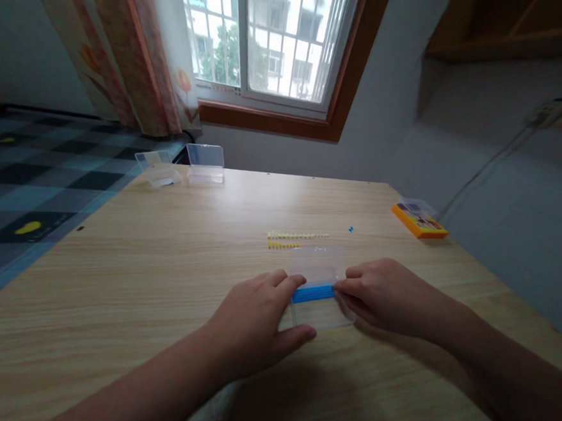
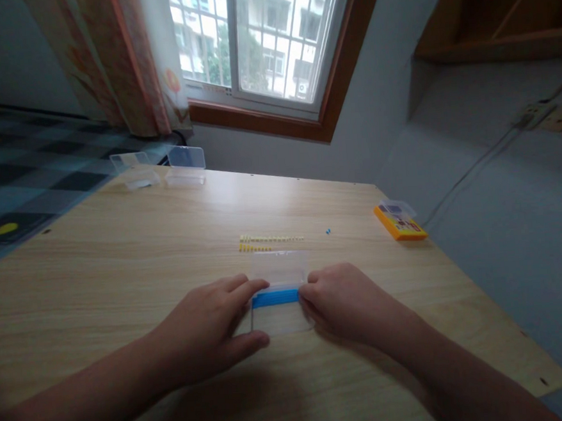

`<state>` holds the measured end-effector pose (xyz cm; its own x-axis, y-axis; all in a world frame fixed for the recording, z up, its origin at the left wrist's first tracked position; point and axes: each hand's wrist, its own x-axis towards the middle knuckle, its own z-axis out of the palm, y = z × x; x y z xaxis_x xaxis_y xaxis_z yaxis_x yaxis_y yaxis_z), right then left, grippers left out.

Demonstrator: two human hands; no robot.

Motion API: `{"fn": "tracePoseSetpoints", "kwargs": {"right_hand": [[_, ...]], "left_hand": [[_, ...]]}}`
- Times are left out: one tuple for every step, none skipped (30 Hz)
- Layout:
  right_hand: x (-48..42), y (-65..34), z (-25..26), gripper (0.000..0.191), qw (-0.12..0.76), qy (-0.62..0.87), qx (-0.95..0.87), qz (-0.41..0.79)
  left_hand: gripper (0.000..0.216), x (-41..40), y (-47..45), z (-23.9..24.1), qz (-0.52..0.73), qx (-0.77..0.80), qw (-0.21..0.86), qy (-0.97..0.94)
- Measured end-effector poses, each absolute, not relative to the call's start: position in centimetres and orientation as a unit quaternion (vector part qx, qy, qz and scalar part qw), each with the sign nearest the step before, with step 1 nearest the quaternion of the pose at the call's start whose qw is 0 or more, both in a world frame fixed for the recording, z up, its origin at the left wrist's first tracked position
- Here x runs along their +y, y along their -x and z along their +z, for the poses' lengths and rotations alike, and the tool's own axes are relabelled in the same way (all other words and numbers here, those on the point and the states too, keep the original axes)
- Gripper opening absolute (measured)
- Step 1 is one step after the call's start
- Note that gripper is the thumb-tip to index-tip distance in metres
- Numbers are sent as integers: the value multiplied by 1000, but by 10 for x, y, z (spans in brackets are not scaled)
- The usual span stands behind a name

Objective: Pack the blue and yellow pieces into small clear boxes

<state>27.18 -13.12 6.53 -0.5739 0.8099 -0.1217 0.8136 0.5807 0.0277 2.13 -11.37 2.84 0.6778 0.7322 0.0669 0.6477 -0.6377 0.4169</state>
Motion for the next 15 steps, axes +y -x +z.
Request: {"fn": "tracePoseSetpoints", "kwargs": {"right_hand": [[-131, -272, 65, 17, 57, -457, 887, -17], [-132, -273, 65, 17, 55, -456, 888, -18], [-131, -273, 65, 17, 54, -455, 889, -19], [-131, -273, 65, 17, 53, -453, 890, -18], [-131, -273, 65, 16, 53, -451, 891, -17], [-130, -273, 65, 16, 55, -451, 891, -17], [-130, -273, 65, 16, 58, -452, 890, -18], [-130, -272, 65, 16, 63, -454, 888, -19], [-129, -272, 65, 16, 67, -457, 887, -20], [-129, -271, 66, 17, 73, -460, 884, -22], [-129, -270, 66, 17, 79, -463, 882, -24], [-128, -270, 67, 16, 85, -465, 881, -25], [-128, -269, 67, 16, 90, -467, 879, -26], [-128, -269, 67, 16, 93, -468, 878, -25], [-128, -269, 67, 15, 93, -468, 878, -25]], "left_hand": [[59, -114, -21, 28, 117, 384, 182, -898], [59, -113, -21, 28, 118, 384, 182, -898], [58, -113, -21, 27, 119, 383, 182, -898], [58, -113, -21, 27, 119, 381, 182, -898], [58, -113, -21, 27, 119, 380, 183, -899], [58, -113, -21, 26, 117, 379, 183, -899], [59, -113, -21, 26, 115, 379, 184, -899], [59, -113, -21, 26, 114, 380, 183, -899], [60, -113, -21, 26, 114, 381, 183, -899], [60, -113, -21, 26, 115, 383, 182, -898], [60, -113, -21, 26, 116, 384, 181, -898], [60, -113, -21, 26, 117, 385, 180, -898], [59, -113, -22, 26, 116, 385, 179, -898], [59, -113, -22, 27, 116, 385, 178, -898], [59, -113, -22, 27, 114, 385, 178, -898]]}}
